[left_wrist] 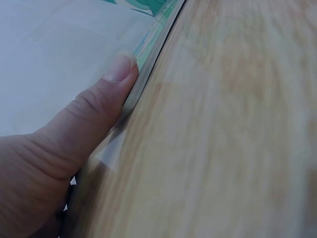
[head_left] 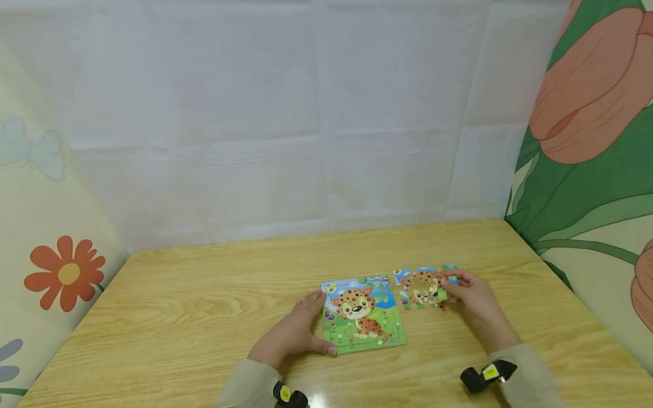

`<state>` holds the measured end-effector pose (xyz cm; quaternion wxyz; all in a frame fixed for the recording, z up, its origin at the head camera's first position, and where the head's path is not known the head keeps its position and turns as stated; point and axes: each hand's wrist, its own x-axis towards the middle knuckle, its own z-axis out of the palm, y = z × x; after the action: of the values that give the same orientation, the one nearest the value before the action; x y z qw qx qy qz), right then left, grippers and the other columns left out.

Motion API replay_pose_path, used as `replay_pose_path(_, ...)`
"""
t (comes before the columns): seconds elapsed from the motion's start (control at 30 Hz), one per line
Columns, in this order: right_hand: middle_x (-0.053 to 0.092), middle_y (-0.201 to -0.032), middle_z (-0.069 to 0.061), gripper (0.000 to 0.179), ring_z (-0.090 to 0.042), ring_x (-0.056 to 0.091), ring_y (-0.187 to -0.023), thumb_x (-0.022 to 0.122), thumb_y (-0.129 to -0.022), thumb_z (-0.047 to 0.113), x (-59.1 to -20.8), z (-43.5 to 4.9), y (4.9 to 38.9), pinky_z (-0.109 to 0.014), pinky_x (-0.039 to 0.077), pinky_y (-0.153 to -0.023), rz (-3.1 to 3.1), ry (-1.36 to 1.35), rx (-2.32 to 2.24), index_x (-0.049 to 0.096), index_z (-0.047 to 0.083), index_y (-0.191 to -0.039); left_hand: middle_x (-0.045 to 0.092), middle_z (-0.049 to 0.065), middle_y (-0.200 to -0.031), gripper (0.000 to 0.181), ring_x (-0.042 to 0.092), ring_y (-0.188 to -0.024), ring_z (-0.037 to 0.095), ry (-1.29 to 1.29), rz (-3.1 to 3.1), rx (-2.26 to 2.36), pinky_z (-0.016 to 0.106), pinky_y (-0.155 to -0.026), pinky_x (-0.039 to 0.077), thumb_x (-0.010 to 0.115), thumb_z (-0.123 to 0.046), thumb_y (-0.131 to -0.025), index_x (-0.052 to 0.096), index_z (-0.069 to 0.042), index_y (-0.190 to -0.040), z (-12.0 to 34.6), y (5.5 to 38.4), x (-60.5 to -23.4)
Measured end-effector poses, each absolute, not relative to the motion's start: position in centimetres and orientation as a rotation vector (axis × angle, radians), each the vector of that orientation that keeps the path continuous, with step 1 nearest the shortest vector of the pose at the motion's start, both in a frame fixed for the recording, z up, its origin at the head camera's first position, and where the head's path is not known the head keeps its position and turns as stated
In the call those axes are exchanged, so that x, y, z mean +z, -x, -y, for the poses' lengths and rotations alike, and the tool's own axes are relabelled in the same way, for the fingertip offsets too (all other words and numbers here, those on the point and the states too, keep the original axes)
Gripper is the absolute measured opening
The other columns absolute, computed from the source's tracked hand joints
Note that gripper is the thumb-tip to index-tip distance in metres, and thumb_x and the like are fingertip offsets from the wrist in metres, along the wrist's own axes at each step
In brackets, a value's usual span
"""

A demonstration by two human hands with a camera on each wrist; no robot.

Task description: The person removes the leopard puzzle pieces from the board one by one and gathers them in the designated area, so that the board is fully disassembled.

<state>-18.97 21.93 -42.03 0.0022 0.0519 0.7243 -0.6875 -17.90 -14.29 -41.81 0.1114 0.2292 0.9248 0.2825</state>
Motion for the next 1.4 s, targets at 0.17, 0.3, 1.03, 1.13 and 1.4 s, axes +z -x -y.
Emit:
replay_pose_path(0.17, 0.054, -0.069, 0.008, 0.011, -0.005, 0.047, -0.059, 0.060, -0.088, 0.005, -42.1, -22.8, 18.8, -0.017, 0.043, -0.052, -2.088, -0.267, -2.328, 0.061, 0.008, -0.099, 0.017, 0.020, -0.152, 0.118, 0.012, -0.141, 0.036, -0.673, -2.719, 0.820, 0.052, -0.114, 0.011, 0.083, -0.046, -0.056, 0.022, 0.003, -0.145, 14.3, 17.9, -41.8)
replay_pose_path(0.3, 0.054, -0.067, 0.009, 0.011, -0.003, 0.049, -0.057, 0.061, -0.088, 0.005, -42.1, -23.4, 18.7, -0.015, 0.043, -0.050, -2.111, -0.343, -2.308, 0.062, 0.013, -0.094, 0.016, 0.020, -0.152, 0.118, 0.011, -0.141, 0.036, -0.667, -2.717, 0.819, 0.052, -0.114, 0.012, 0.082, -0.046, -0.056, 0.022, 0.002, -0.145, 14.4, 17.9, -41.8)
replay_pose_path(1.03, 0.050, -0.087, -0.011, 0.042, -0.024, 0.044, -0.080, 0.067, -0.084, 0.025, -42.3, -24.4, 19.4, -0.029, 0.037, -0.062, -2.960, -0.342, -1.270, 0.060, -0.004, -0.114, 0.016, 0.020, -0.152, 0.117, 0.011, -0.141, 0.036, -0.670, -2.715, 0.807, 0.051, -0.114, 0.011, 0.082, -0.047, -0.057, 0.022, 0.002, -0.145, 14.4, 17.9, -41.6)
replay_pose_path(1.13, 0.054, -0.091, -0.017, 0.046, -0.028, 0.048, -0.083, 0.068, -0.083, 0.027, -42.2, -24.4, 19.4, -0.034, 0.041, -0.065, -3.004, -0.315, -1.184, 0.059, -0.007, -0.113, 0.015, 0.020, -0.153, 0.117, 0.010, -0.141, 0.036, -0.663, -2.708, 0.817, 0.051, -0.114, 0.011, 0.082, -0.046, -0.057, 0.021, 0.002, -0.145, 14.4, 17.9, -41.5)
replay_pose_path(1.4, 0.060, -0.096, -0.024, 0.044, -0.036, 0.056, -0.088, 0.072, -0.080, 0.022, -42.3, -24.3, 19.4, -0.047, 0.048, -0.074, -3.088, -0.283, -1.084, 0.059, -0.011, -0.107, 0.014, 0.020, -0.153, 0.115, 0.010, -0.141, 0.037, -0.678, -2.711, 0.807, 0.052, -0.114, 0.011, 0.082, -0.045, -0.059, 0.022, 0.003, -0.144, 14.4, 17.9, -41.5)
